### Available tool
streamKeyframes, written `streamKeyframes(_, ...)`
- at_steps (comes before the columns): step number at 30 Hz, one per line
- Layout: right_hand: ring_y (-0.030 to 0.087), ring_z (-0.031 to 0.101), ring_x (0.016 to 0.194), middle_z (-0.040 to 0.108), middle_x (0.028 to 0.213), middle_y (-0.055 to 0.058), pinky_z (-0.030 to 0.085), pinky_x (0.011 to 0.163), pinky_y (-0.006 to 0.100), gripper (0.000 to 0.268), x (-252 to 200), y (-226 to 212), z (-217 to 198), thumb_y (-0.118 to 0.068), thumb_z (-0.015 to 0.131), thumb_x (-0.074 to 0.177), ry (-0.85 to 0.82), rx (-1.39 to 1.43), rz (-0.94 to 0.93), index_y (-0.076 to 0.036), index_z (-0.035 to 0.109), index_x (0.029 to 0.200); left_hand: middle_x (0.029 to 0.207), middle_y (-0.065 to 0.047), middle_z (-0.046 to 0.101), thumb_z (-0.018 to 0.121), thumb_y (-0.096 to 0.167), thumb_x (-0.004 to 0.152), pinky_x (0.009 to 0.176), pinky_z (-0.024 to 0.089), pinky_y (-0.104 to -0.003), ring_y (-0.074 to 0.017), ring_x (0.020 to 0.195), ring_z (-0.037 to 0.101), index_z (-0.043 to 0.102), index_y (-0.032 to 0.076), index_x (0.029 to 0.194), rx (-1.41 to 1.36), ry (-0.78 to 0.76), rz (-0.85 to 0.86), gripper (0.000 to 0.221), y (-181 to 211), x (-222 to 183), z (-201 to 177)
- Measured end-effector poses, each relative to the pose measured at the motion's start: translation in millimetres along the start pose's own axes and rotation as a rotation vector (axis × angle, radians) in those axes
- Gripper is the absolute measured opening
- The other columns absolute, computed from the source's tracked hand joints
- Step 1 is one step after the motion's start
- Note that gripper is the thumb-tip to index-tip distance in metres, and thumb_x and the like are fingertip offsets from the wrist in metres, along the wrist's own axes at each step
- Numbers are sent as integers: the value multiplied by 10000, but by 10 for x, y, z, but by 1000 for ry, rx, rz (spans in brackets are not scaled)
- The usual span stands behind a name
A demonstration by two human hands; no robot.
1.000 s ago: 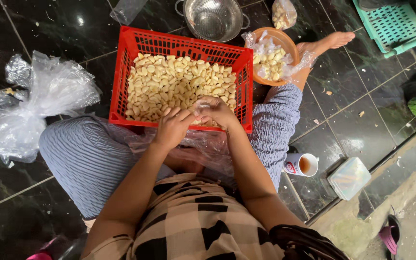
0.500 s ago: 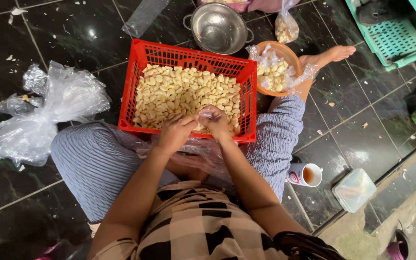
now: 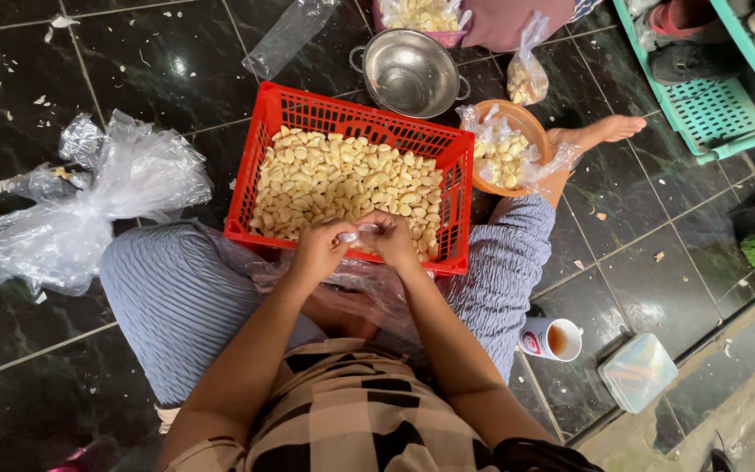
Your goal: The person picks up cloves of garlic from a red crate and places them into small plastic bags by hand.
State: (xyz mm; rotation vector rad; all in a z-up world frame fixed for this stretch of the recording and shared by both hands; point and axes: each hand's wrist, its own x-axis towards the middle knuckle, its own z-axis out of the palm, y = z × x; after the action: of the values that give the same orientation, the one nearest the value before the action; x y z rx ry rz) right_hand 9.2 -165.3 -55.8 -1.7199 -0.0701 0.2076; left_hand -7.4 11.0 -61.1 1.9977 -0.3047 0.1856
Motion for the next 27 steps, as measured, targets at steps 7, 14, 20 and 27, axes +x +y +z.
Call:
streamKeyframes(7, 114, 627, 695, 712, 849, 102, 488, 645, 205, 352, -132, -226, 21, 32, 796, 735, -58, -34, 18, -10, 770, 1083, 802, -74, 739, 715, 76, 837, 691, 614, -314, -231, 769, 734, 780, 193, 964, -173, 18, -222, 184, 112, -22, -45)
streamKeyframes(14, 148, 646, 778, 748, 883, 117, 531, 700, 257, 339, -87, -83, 203, 8, 726, 810, 151, -67, -76, -90, 757, 1133, 884, -168, 684, 650, 10, 836, 704, 613, -495, -399, 817, 713, 660, 158, 1116, 85, 115, -79, 317, 0, -52, 228)
streamKeyframes(20, 123, 639, 746, 721, 876, 92, 509, 662, 216, 335, -5, 84, 204, 65, 703, 799, 213, 254, -87, -50, 621, 1103, 1063, -97, 436, 639, -124, 797, 613, 600, -407, -313, 707, 639, 443, 95, 937, 20, 113, -52, 326, 179, 88, 10)
streamKeyframes(27, 144, 694, 765, 676, 863, 49, 503, 621, 189, 306, 138, 312, 161, 63, 699, 802, 95, 493, -4, -54, 554, 1045, 880, -55, 558, 569, 41, 965, 636, 590, -437, -368, 777, 698, 584, 160, 981, 108, 213, 129, 121, -113, 28, 160)
